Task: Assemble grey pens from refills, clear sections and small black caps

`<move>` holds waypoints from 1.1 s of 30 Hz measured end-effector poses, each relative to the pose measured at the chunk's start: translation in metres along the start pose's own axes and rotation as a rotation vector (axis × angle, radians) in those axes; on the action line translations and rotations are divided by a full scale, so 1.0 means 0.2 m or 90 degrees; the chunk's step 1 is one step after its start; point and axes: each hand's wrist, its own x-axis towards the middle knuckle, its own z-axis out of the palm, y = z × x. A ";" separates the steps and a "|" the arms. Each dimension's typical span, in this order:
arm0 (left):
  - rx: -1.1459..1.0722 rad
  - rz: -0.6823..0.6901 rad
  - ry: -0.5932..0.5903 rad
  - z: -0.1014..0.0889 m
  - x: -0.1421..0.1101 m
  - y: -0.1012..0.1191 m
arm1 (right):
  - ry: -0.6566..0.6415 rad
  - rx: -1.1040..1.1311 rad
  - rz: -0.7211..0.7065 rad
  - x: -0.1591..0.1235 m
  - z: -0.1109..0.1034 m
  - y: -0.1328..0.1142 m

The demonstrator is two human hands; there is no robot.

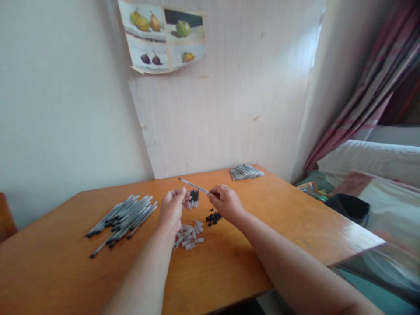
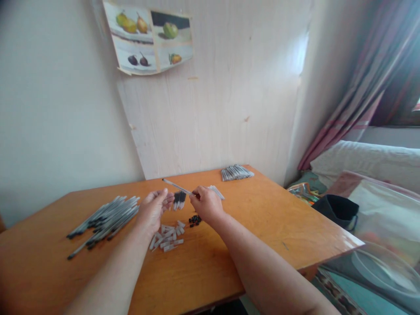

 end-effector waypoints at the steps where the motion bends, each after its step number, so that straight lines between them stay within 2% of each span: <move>1: 0.007 0.004 0.004 0.00 0.00 0.00 | 0.001 -0.008 0.016 0.01 -0.01 0.00; 7: 0.030 0.028 0.024 -0.03 0.01 0.04 | 0.004 -0.078 0.120 0.08 -0.11 0.03; 12: 0.016 0.031 0.048 -0.05 0.04 0.05 | -0.027 -0.165 0.215 0.13 -0.20 0.11; 19: 0.000 0.036 0.045 -0.07 0.06 0.07 | -0.060 -0.279 0.341 0.12 -0.35 0.40; 25: -0.005 0.036 0.061 -0.08 0.07 0.07 | -0.052 -0.333 0.432 0.06 -0.44 0.65; 29: -0.005 0.031 0.071 -0.10 0.08 0.08 | -0.069 -0.339 0.455 0.00 -0.44 0.73; 33: -0.005 0.027 0.080 -0.11 0.09 0.09 | -0.083 -0.347 0.458 -0.02 -0.42 0.76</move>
